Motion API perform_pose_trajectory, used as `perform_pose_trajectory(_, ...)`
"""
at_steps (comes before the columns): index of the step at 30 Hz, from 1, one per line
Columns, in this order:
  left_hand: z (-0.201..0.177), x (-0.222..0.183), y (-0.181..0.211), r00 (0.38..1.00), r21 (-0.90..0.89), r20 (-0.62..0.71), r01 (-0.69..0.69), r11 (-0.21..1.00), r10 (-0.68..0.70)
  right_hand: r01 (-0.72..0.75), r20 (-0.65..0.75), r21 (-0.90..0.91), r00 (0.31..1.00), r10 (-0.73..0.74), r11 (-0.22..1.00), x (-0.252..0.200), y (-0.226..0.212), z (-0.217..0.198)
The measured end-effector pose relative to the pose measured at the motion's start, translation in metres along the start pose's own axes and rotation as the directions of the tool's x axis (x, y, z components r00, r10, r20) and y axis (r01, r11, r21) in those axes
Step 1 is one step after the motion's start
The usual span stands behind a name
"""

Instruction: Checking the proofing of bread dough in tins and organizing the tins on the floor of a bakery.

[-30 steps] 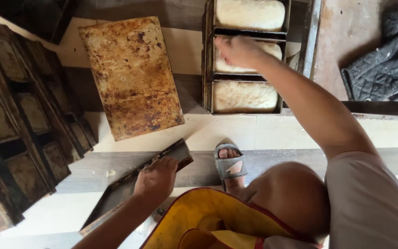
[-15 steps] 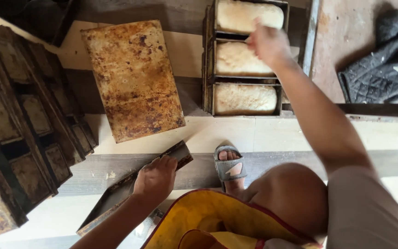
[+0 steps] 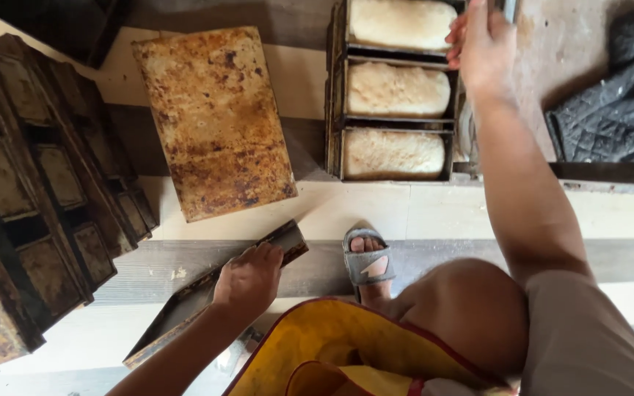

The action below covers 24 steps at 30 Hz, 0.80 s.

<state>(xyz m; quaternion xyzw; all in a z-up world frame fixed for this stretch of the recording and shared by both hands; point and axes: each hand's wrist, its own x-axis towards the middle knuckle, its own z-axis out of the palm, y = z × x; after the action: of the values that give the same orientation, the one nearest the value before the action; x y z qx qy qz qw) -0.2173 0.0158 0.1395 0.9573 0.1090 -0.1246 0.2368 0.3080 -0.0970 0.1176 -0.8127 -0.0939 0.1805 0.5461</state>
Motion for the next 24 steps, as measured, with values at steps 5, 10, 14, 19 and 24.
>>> perform_pose_trajectory(5, 0.006, 0.002, -0.001, 0.998, -0.056, -0.057, 0.007, 0.998, -0.01, 0.127, 0.006, -0.101, 0.992, -0.127, 0.987, -0.015, -0.014, 0.007)
perform_pose_trajectory(10, -0.002, 0.004, 0.002, 0.997, -0.031, 0.051, 0.06, 0.998, -0.059, 0.128, 0.151, -0.851, 0.988, 0.004, 0.51, -0.044, -0.017, 0.012)
perform_pose_trajectory(14, 0.001, 0.0, 0.002, 1.0, -0.036, -0.018, 0.025, 0.999, -0.025, 0.182, 0.158, -0.789, 0.983, -0.093, 0.587, -0.066, -0.028, 0.019)
perform_pose_trajectory(19, -0.002, 0.005, 0.001, 1.0, -0.063, -0.027, 0.014, 0.998, -0.015, 0.019, 0.195, -0.694, 0.967, 0.162, 0.72, -0.082, -0.058, 0.04)
perform_pose_trajectory(24, -0.003, 0.004, 0.0, 0.998, -0.024, 0.058, 0.041, 0.999, -0.04, 0.434, 0.397, -0.612, 0.892, -0.218, 0.661, -0.09, -0.046, 0.054)
